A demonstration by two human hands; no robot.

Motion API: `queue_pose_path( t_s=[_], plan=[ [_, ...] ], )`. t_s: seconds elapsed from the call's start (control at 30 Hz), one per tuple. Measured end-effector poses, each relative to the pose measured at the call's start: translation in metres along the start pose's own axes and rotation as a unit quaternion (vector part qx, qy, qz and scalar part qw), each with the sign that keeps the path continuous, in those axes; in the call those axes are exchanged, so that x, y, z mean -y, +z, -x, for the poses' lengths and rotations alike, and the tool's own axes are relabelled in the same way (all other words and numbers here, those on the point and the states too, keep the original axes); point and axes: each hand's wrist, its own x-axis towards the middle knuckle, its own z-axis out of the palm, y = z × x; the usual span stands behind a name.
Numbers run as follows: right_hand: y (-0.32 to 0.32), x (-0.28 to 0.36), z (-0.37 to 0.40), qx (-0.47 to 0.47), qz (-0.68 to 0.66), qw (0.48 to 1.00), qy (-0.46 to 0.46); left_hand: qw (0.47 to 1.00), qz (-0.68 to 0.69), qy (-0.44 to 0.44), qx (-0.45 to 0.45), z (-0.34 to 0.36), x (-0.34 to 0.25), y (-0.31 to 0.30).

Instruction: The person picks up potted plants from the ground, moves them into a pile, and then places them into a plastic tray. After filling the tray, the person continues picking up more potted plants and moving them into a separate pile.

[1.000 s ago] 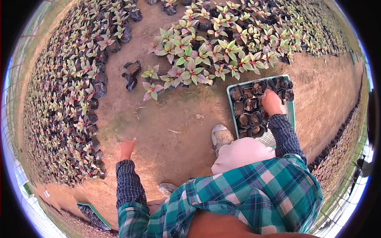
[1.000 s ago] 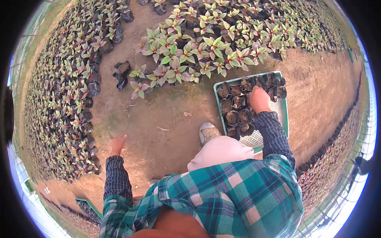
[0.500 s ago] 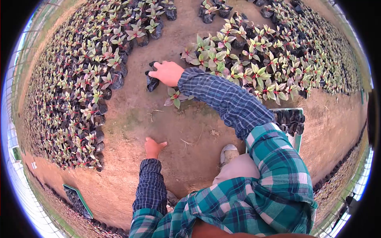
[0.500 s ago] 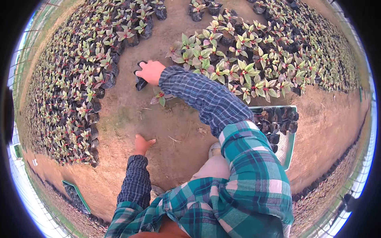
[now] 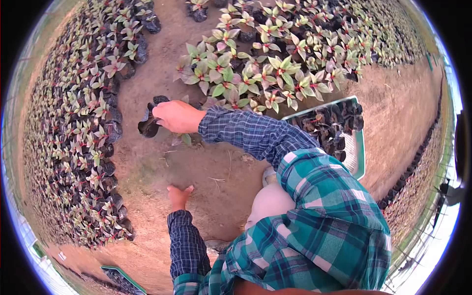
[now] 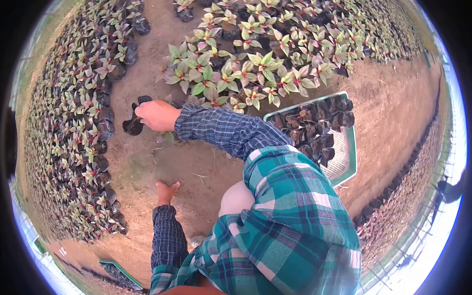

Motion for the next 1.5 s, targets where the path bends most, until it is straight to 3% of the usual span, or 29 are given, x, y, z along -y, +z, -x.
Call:
queue_pose_path(
  t_s=[0.07, 0.17, 0.3, 0.4, 0.5, 0.6, 0.7, 0.77, 0.8, 0.9, 0.97, 1.07, 1.1, 1.17, 1.23, 1.3, 1.37, 1.4, 1.47, 1.5],
  plan=[
    [-0.045, 0.017, 0.038, -0.031, -0.028, 0.999, 0.031, 0.999, 0.002, -0.026, 0.038, 0.005, -0.014, -0.009],
    [-0.110, 0.019, 0.101, -0.106, 0.042, 0.993, 0.023, 0.994, 0.053, 0.057, 0.074, -0.018, 0.019, 0.005],
    [-0.195, 0.021, 0.217, -0.236, 0.178, 0.939, 0.175, 0.995, 0.059, 0.035, 0.072, -0.031, 0.033, 0.009],
    [-0.248, 0.037, 0.322, -0.296, 0.328, 0.846, 0.300, 0.994, 0.074, 0.017, 0.080, -0.020, 0.016, 0.004],
    [-0.270, 0.045, 0.424, -0.331, 0.414, 0.708, 0.467, 0.993, 0.074, 0.002, 0.088, -0.011, 0.004, -0.002],
    [-0.267, 0.047, 0.495, -0.303, 0.424, 0.613, 0.593, 0.995, 0.068, 0.007, 0.069, -0.014, 0.009, 0.003],
    [-0.244, 0.036, 0.528, -0.291, 0.372, 0.568, 0.674, 0.995, 0.066, 0.000, 0.076, -0.014, 0.015, 0.008],
    [-0.223, 0.018, 0.545, -0.276, 0.352, 0.609, 0.655, 0.995, 0.047, 0.084, 0.003, -0.036, 0.049, 0.023],
    [-0.213, 0.011, 0.548, -0.262, 0.335, 0.631, 0.648, 0.996, 0.049, 0.078, -0.007, -0.031, 0.047, 0.019],
    [-0.209, 0.010, 0.532, -0.233, 0.347, 0.642, 0.642, 0.997, 0.019, 0.056, -0.043, 0.001, 0.023, 0.007],
    [-0.219, 0.013, 0.511, -0.113, 0.391, 0.613, 0.677, 0.993, -0.017, 0.111, -0.048, 0.018, 0.009, 0.000],
    [-0.219, 0.041, 0.427, -0.160, 0.484, 0.709, 0.488, 0.997, -0.002, 0.081, -0.014, 0.027, -0.001, -0.005],
    [-0.215, 0.043, 0.395, -0.187, 0.454, 0.777, 0.393, 0.996, -0.010, 0.086, -0.037, 0.023, 0.001, -0.004],
    [-0.191, 0.052, 0.335, -0.159, 0.376, 0.870, 0.276, 0.998, -0.006, 0.046, -0.038, 0.029, -0.011, -0.010],
    [-0.153, 0.063, 0.294, -0.041, 0.333, 0.917, 0.215, 0.999, -0.007, 0.013, -0.032, 0.036, -0.023, -0.017],
    [-0.107, 0.054, 0.277, 0.108, 0.312, 0.931, 0.155, 0.999, 0.010, 0.022, -0.040, 0.032, -0.018, -0.015],
    [-0.071, 0.036, 0.276, 0.159, 0.317, 0.927, 0.123, 0.999, 0.015, 0.025, -0.034, 0.030, -0.014, -0.011],
    [-0.061, 0.030, 0.282, 0.162, 0.316, 0.927, 0.120, 0.999, 0.010, 0.028, -0.038, 0.031, -0.013, -0.011],
    [-0.054, 0.017, 0.295, 0.126, 0.320, 0.909, 0.236, 0.999, 0.008, 0.030, -0.044, 0.035, -0.014, -0.012],
    [-0.053, 0.015, 0.303, 0.127, 0.322, 0.909, 0.233, 0.999, -0.004, 0.021, -0.040, 0.036, -0.016, -0.014]
  ],
)
